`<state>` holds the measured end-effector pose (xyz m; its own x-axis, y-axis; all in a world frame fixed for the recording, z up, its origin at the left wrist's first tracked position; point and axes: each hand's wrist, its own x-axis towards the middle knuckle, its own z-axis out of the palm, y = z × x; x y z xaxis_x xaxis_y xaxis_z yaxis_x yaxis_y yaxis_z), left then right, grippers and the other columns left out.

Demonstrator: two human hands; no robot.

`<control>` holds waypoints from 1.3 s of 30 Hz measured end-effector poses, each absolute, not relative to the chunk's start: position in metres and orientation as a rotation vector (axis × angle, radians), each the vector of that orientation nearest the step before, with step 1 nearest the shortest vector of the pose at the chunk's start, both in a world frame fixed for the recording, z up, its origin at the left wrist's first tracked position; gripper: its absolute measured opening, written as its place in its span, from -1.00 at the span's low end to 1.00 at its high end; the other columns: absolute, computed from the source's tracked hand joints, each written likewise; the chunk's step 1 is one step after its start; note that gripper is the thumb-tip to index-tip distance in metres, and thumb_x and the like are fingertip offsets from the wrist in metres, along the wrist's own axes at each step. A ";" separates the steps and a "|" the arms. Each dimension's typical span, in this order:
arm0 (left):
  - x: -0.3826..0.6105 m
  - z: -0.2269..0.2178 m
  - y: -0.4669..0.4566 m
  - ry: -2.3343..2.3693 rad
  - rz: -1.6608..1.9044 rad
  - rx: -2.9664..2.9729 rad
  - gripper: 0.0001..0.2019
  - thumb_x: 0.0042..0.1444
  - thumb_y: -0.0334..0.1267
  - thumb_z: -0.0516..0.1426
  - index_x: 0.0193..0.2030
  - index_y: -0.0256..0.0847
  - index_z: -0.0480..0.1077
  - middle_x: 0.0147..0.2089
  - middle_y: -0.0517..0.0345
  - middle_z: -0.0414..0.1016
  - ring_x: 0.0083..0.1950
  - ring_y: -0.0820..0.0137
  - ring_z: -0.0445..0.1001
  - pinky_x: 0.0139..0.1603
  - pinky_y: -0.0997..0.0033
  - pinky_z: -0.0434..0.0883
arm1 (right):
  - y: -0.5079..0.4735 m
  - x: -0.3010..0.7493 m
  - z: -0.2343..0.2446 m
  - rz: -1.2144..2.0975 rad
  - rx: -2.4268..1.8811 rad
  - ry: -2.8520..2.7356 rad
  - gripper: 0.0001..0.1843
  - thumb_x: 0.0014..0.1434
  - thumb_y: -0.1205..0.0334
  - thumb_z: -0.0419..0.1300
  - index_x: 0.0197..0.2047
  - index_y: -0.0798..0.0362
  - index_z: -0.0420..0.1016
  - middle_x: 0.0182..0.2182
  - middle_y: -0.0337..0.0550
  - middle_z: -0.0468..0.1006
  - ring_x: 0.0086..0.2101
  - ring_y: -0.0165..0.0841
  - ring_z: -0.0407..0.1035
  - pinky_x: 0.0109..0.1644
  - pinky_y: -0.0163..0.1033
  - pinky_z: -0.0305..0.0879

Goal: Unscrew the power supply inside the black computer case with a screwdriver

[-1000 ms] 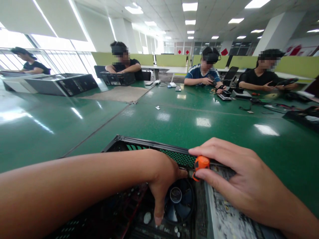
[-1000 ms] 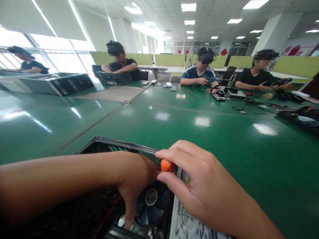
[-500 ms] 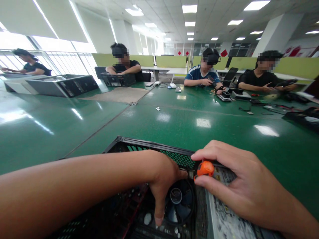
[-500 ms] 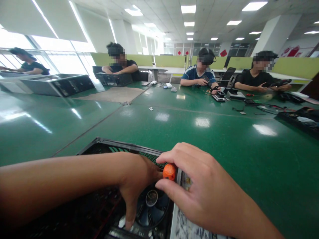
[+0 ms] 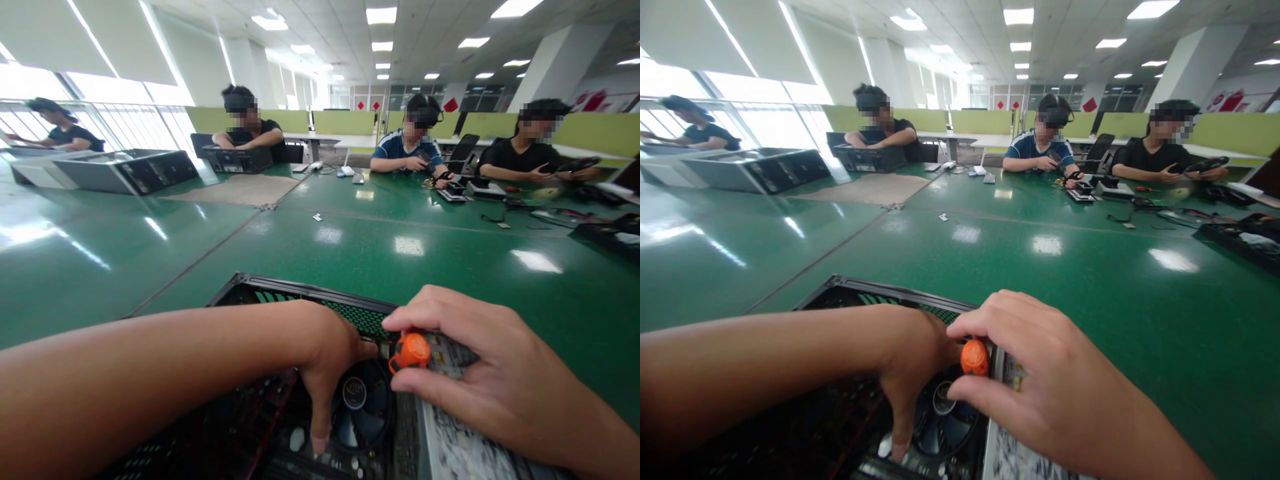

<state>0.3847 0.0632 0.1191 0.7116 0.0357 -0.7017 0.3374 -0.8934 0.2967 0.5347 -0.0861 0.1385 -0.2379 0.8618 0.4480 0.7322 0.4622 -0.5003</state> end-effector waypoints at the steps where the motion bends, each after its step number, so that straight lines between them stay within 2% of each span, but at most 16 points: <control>1: 0.385 0.119 0.063 0.295 -1.012 2.503 0.14 -0.64 -0.08 0.39 0.30 -0.07 0.25 0.28 0.01 0.39 0.27 0.00 0.37 0.28 0.17 0.28 | -0.086 0.534 0.139 0.244 -1.316 -2.029 -0.69 0.20 0.29 0.30 0.00 -0.08 0.39 -0.27 -0.22 0.56 -0.28 -0.33 0.46 -0.22 -0.24 0.37; 5: 0.383 0.120 0.062 0.310 -0.971 2.524 0.19 -0.64 -0.13 0.40 0.35 -0.10 0.19 0.30 -0.04 0.36 0.29 -0.03 0.34 0.30 0.13 0.25 | -0.087 0.535 0.138 0.298 -1.284 -2.029 -0.65 0.24 0.37 0.21 0.07 -0.09 0.36 -0.17 -0.20 0.55 -0.17 -0.33 0.45 -0.12 -0.25 0.38; 8: 0.383 0.121 0.060 0.257 -0.993 2.548 0.22 -0.55 -0.16 0.40 0.40 -0.14 0.09 0.39 -0.14 0.21 0.37 -0.06 0.22 0.36 0.08 0.17 | -0.087 0.536 0.138 0.367 -1.267 -2.073 -0.61 0.29 0.45 0.05 0.14 -0.07 0.33 -0.05 -0.15 0.54 -0.03 -0.31 0.42 -0.01 -0.22 0.38; 10: 0.384 0.123 0.059 0.225 -1.011 2.566 0.23 -0.51 -0.18 0.40 0.43 -0.18 0.03 0.42 -0.19 0.13 0.41 -0.05 0.15 0.39 0.08 0.11 | -0.088 0.536 0.138 0.371 -1.298 -2.078 -0.58 0.30 0.44 0.03 0.16 -0.08 0.32 -0.02 -0.14 0.53 -0.01 -0.30 0.42 0.01 -0.20 0.39; 12: 0.385 0.125 0.058 0.208 -1.048 2.577 0.26 -0.48 -0.19 0.40 0.46 -0.19 -0.07 0.45 -0.20 0.05 0.43 -0.02 0.11 0.42 0.10 0.07 | -0.087 0.535 0.138 0.319 -1.329 -2.038 -0.57 0.28 0.41 0.11 0.17 -0.10 0.31 -0.06 -0.17 0.55 -0.07 -0.31 0.45 -0.03 -0.23 0.40; 14: 0.387 0.128 0.057 0.193 -1.106 2.564 0.28 -0.44 -0.19 0.39 0.47 -0.19 -0.15 0.48 -0.16 -0.01 0.45 0.03 0.07 0.43 0.15 0.04 | -0.086 0.534 0.138 0.264 -1.322 -2.015 -0.65 0.23 0.35 0.22 0.06 -0.10 0.36 -0.18 -0.23 0.57 -0.19 -0.34 0.47 -0.13 -0.27 0.40; 16: 0.389 0.130 0.057 0.197 -1.167 2.539 0.27 -0.41 -0.20 0.38 0.48 -0.21 -0.16 0.47 -0.14 0.02 0.44 0.06 0.11 0.42 0.19 0.07 | -0.086 0.533 0.138 0.245 -1.306 -2.032 -0.78 0.19 0.29 0.30 -0.10 -0.07 0.40 -0.30 -0.27 0.55 -0.30 -0.37 0.46 -0.24 -0.28 0.37; 18: 0.390 0.132 0.057 0.201 -1.197 2.513 0.26 -0.41 -0.22 0.38 0.47 -0.22 -0.15 0.46 -0.12 0.05 0.42 0.09 0.17 0.40 0.23 0.11 | -0.086 0.533 0.140 0.263 -1.305 -2.051 -0.82 0.17 0.26 0.33 -0.19 -0.05 0.41 -0.34 -0.27 0.54 -0.35 -0.37 0.44 -0.29 -0.28 0.36; 23: 0.388 0.131 0.057 0.196 -1.149 2.510 0.26 -0.41 -0.27 0.36 0.48 -0.19 -0.19 0.48 -0.08 0.02 0.44 0.13 0.11 0.42 0.27 0.06 | -0.089 0.535 0.143 0.391 -1.299 -2.083 -0.63 0.25 0.45 0.13 0.08 -0.08 0.35 -0.09 -0.17 0.55 -0.09 -0.33 0.46 -0.04 -0.24 0.41; 25: 0.386 0.131 0.057 0.222 -1.134 2.525 0.25 -0.41 -0.27 0.36 0.48 -0.17 -0.16 0.46 -0.09 0.06 0.43 0.10 0.15 0.41 0.23 0.08 | -0.088 0.535 0.143 0.392 -1.324 -2.110 -0.58 0.28 0.45 0.07 0.15 -0.09 0.32 -0.01 -0.14 0.54 -0.02 -0.32 0.44 0.02 -0.22 0.41; 27: 0.385 0.130 0.057 0.239 -1.128 2.528 0.25 -0.43 -0.26 0.36 0.47 -0.14 -0.13 0.45 -0.10 0.08 0.41 0.05 0.17 0.40 0.17 0.11 | -0.087 0.535 0.141 0.347 -1.354 -2.097 -0.62 0.29 0.40 0.09 0.14 -0.09 0.35 -0.04 -0.15 0.56 -0.05 -0.32 0.46 0.00 -0.23 0.43; 31: 0.386 0.129 0.058 0.229 -1.094 2.551 0.25 -0.47 -0.21 0.37 0.46 -0.13 -0.09 0.49 -0.11 -0.04 0.43 -0.02 0.13 0.40 0.11 0.10 | -0.089 0.534 0.141 0.265 -1.286 -2.020 -0.71 0.27 0.33 0.17 0.05 -0.08 0.39 -0.15 -0.20 0.62 -0.15 -0.35 0.52 -0.08 -0.29 0.45; 33: 0.386 0.128 0.059 0.228 -1.106 2.518 0.24 -0.49 -0.20 0.37 0.44 -0.15 -0.03 0.45 -0.10 0.08 0.38 -0.02 0.22 0.36 0.14 0.17 | -0.093 0.534 0.145 0.339 -1.229 -2.021 -0.68 0.27 0.33 0.17 0.07 -0.13 0.38 -0.11 -0.23 0.63 -0.11 -0.36 0.53 -0.05 -0.32 0.45; 35: 0.387 0.127 0.061 0.249 -1.093 2.469 0.15 -0.55 -0.18 0.38 0.37 -0.07 0.15 0.32 0.02 0.34 0.27 -0.01 0.37 0.27 0.18 0.29 | -0.096 0.534 0.150 0.469 -1.180 -2.089 -0.63 0.25 0.35 0.18 0.09 -0.19 0.40 -0.08 -0.30 0.64 -0.07 -0.37 0.54 -0.03 -0.36 0.45; 37: 0.387 0.127 0.062 0.267 -1.019 2.441 0.01 -0.63 -0.14 0.38 0.20 0.04 0.36 0.16 0.19 0.51 0.17 0.02 0.46 0.19 0.21 0.36 | -0.097 0.532 0.155 0.560 -1.187 -2.157 -0.64 0.23 0.37 0.18 0.04 -0.21 0.45 -0.08 -0.36 0.66 -0.08 -0.38 0.55 -0.06 -0.38 0.47; 39: 0.386 0.128 0.061 0.263 -0.959 2.426 -0.12 -0.67 -0.13 0.39 0.04 0.08 0.48 0.07 0.27 0.56 0.14 0.04 0.48 0.18 0.24 0.37 | -0.097 0.530 0.158 0.576 -1.223 -2.173 -0.67 0.22 0.37 0.19 0.00 -0.19 0.48 -0.09 -0.37 0.67 -0.10 -0.38 0.57 -0.09 -0.38 0.50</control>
